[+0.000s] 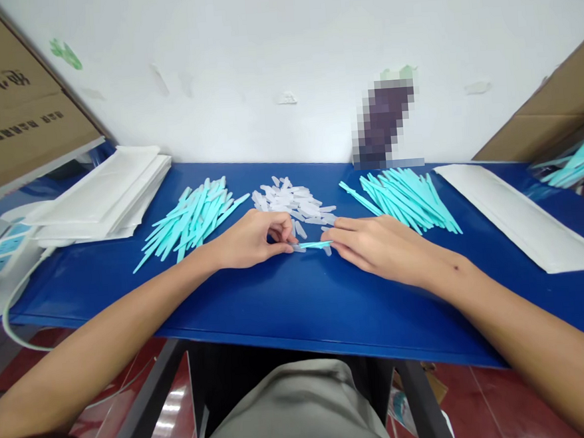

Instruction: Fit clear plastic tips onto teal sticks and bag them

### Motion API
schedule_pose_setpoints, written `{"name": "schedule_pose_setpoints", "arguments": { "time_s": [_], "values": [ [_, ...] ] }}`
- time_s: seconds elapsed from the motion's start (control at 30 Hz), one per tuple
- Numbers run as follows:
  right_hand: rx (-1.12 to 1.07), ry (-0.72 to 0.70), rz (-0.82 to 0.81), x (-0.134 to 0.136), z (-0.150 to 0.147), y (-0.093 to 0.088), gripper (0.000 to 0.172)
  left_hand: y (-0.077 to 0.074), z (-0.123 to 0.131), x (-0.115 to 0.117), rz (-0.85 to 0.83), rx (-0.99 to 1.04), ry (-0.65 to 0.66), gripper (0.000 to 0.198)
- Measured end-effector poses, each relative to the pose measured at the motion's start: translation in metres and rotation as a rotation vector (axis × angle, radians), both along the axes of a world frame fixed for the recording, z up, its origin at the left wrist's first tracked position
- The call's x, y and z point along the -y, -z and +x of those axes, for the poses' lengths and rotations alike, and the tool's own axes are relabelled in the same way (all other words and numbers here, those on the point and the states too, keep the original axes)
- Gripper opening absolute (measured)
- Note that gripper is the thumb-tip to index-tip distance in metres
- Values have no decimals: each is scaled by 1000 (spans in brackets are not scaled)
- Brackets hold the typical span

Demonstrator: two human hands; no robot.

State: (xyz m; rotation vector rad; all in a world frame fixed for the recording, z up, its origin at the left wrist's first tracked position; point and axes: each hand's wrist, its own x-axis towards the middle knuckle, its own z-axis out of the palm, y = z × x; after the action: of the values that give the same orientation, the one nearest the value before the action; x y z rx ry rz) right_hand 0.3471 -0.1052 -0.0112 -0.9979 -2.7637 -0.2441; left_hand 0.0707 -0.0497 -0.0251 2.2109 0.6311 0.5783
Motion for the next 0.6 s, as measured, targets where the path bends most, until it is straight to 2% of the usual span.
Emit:
{"name": "schedule_pose_setpoints", "arguments": {
  "time_s": [0.23, 0.6],
  "values": [
    [17, 6, 45, 6, -4, -2, 37, 0, -1, 0, 18, 10, 19, 23],
    [-11, 11, 88, 5, -5, 1, 28, -1, 0, 0, 41, -8, 10, 23]
  ]
}}
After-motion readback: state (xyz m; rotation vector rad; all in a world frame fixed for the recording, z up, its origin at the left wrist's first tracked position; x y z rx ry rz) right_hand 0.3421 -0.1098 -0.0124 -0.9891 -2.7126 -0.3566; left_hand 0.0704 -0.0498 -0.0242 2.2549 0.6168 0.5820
